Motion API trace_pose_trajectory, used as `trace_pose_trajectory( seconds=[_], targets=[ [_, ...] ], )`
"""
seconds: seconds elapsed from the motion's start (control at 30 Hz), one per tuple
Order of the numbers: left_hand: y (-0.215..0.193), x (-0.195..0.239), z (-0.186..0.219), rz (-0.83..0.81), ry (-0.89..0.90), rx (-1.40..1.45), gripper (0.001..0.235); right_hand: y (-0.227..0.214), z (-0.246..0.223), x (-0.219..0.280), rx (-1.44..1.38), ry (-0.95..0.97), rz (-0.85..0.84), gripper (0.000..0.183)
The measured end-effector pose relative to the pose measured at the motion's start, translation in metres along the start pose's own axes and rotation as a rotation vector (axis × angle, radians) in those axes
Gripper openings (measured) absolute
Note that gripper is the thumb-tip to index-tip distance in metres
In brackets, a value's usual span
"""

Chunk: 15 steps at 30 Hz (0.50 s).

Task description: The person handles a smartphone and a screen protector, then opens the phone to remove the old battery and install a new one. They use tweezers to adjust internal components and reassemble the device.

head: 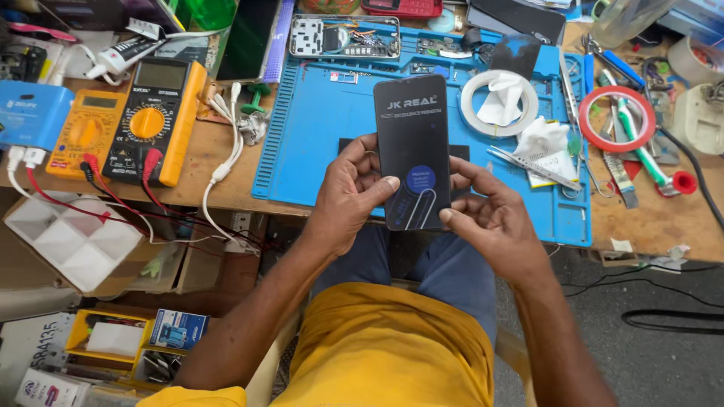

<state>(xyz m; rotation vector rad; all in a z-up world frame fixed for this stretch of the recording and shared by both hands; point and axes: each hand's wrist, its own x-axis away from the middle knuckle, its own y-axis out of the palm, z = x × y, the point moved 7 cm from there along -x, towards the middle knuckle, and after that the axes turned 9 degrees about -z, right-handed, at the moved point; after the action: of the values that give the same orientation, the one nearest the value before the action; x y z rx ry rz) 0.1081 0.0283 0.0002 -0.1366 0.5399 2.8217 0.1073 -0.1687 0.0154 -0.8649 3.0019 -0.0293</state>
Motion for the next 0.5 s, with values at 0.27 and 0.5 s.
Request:
trace_pose_trajectory(
  seconds=[0.27,0.5],
  targets=[
    [0.011,0.002,0.005,-0.035,-0.034,0.129,0.071,0.007,0.004,-0.009,-0.195,0.018,-0.01,0.065],
    [-0.004,-0.001,0.011,0.184,0.028,0.325,0.074,0.015,0.017,-0.014,-0.007,0.11,-0.047,0.067]
  ],
)
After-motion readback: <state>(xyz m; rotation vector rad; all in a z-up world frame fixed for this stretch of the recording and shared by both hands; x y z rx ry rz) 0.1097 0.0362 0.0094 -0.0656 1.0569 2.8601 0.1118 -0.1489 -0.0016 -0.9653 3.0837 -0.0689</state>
